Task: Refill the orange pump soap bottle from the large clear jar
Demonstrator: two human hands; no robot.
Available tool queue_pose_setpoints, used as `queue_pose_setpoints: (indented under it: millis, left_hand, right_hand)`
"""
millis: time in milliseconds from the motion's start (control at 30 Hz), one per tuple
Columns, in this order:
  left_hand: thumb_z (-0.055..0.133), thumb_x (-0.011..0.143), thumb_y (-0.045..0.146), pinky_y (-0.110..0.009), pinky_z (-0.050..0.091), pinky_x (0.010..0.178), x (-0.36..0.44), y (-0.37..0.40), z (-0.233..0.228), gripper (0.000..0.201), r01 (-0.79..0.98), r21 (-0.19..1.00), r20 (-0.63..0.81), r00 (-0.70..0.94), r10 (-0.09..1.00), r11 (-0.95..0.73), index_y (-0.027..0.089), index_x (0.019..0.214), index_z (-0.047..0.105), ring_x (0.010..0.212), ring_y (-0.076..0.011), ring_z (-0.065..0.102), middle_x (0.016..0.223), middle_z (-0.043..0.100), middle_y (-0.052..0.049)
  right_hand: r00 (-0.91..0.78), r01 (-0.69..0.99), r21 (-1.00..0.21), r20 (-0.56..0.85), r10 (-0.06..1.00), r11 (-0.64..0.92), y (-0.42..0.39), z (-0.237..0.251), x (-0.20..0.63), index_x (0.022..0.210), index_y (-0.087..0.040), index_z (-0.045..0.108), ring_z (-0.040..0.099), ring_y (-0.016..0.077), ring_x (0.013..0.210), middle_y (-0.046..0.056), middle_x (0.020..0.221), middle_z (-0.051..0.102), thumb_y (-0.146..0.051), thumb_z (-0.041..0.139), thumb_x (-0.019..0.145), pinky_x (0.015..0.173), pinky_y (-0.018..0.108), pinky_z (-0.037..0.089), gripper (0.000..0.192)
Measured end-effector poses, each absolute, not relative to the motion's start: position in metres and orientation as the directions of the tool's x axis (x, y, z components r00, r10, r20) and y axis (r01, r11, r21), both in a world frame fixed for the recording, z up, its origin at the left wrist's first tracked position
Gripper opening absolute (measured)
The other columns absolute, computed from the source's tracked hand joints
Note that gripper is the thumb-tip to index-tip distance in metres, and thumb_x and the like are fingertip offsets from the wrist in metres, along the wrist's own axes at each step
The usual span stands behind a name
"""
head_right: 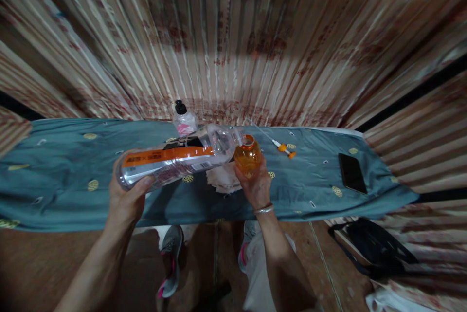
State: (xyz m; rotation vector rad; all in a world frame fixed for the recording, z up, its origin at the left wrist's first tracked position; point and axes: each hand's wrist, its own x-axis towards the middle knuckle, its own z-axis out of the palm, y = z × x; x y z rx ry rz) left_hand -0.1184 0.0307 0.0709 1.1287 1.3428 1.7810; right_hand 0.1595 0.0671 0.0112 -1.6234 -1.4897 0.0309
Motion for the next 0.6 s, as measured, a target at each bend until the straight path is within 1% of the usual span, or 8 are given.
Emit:
queue_pose_setpoints:
  millis: [133, 267, 400, 600]
  left_hand:
    - [0.088, 0.057, 0.039, -0.036, 0.052, 0.092, -0.1202, 0.0301, 0.0701, 0.075, 0.040, 0.959, 0.268, -0.435, 0.859, -0.279, 0.024, 0.124, 0.057, 0.102, -0.0235, 0.064, 0.114, 0.067, -0.005]
    - [0.087, 0.058, 0.041, -0.035, 0.052, 0.091, -0.1206, 0.0300, 0.0691, 0.074, 0.067, 0.955, 0.288, -0.427, 0.857, -0.288, 0.025, 0.124, 0.058, 0.101, -0.0228, 0.064, 0.113, 0.066, -0.005]
    - [0.087, 0.059, 0.042, -0.037, 0.052, 0.092, -0.1196, 0.0297, 0.0700, 0.075, 0.081, 0.953, 0.296, -0.426, 0.855, -0.291, 0.025, 0.125, 0.057, 0.100, -0.0233, 0.064, 0.113, 0.065, -0.005]
    - [0.087, 0.060, 0.043, -0.039, 0.054, 0.093, -0.1188, 0.0284, 0.0728, 0.074, 0.095, 0.954, 0.297, -0.421, 0.857, -0.284, 0.025, 0.125, 0.057, 0.100, -0.0248, 0.065, 0.112, 0.066, -0.005]
  right_hand:
    - [0.256, 0.792, -0.592, 0.544, 0.799, 0.149, 0.0668, 0.0111, 0.1599, 0.132, -0.015, 0.047, 0.073, 0.0327, 0.088, 0.017, 0.108, 0.072, -0.058, 0.069, 0.079, 0.072, 0.043, 0.058, 0.072]
    - [0.259, 0.788, -0.595, 0.552, 0.793, 0.157, 0.0685, 0.0086, 0.1611, 0.132, -0.016, 0.047, 0.072, 0.0314, 0.091, 0.017, 0.111, 0.071, -0.062, 0.067, 0.078, 0.073, 0.045, 0.059, 0.074]
    - [0.262, 0.790, -0.597, 0.535, 0.804, 0.140, 0.0692, 0.0072, 0.1617, 0.133, -0.015, 0.046, 0.071, 0.0310, 0.088, 0.017, 0.110, 0.071, -0.065, 0.066, 0.078, 0.072, 0.046, 0.058, 0.077]
    - [0.279, 0.795, -0.593, 0.541, 0.793, 0.125, 0.0683, 0.0093, 0.1604, 0.130, -0.014, 0.049, 0.073, 0.0305, 0.084, 0.019, 0.110, 0.072, -0.061, 0.070, 0.075, 0.071, 0.041, 0.058, 0.075]
